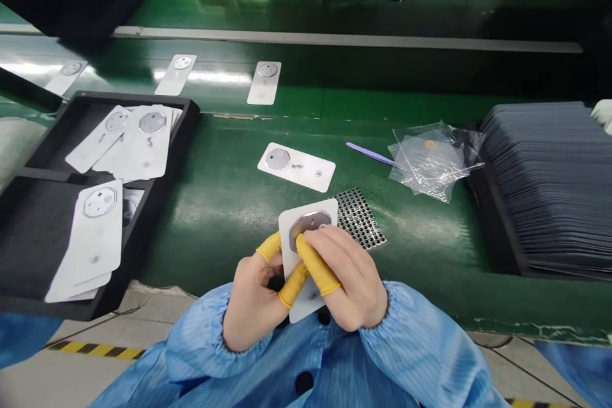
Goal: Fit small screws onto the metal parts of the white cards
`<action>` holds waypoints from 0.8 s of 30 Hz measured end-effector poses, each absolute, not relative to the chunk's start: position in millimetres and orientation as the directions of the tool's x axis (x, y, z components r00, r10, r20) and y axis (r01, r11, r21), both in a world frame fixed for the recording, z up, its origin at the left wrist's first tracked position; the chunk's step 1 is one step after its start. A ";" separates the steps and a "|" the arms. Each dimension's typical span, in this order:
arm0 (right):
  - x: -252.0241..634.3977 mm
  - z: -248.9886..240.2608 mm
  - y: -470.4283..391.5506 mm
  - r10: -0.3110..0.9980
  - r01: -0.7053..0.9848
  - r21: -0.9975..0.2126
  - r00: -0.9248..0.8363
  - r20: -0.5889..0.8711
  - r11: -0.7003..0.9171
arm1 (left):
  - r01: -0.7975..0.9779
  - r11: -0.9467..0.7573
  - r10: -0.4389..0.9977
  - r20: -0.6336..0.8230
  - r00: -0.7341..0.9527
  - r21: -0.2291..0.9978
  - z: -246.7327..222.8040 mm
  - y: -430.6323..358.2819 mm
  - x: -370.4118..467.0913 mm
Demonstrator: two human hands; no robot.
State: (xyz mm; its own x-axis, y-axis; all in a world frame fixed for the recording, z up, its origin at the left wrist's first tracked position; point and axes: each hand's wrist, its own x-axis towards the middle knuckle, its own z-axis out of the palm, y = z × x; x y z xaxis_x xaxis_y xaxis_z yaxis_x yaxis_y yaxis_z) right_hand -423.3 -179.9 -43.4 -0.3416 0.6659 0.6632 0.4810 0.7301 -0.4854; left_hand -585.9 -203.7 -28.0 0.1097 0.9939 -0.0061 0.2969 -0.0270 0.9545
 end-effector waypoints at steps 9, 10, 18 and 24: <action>-426.3 -43.8 -190.5 0.629 0.565 -0.313 -0.539 0.561 0.764 | 0.431 -0.135 0.991 0.124 0.054 0.892 -31.7 -205.1 -583.8; -427.8 -43.3 -192.1 0.644 0.586 -0.309 -0.535 0.547 0.749 | 0.449 -0.129 0.991 0.126 0.036 0.884 -32.9 -206.1 -583.3; -428.0 -43.4 -192.1 0.695 0.628 -0.319 -0.553 0.459 0.710 | 0.387 -0.092 0.996 0.085 0.035 0.918 -42.5 -207.0 -579.6; -417.6 -54.9 -187.9 0.774 0.525 -0.573 -0.357 0.524 0.630 | 0.045 0.013 0.997 -0.016 0.082 0.999 -37.4 -198.6 -576.7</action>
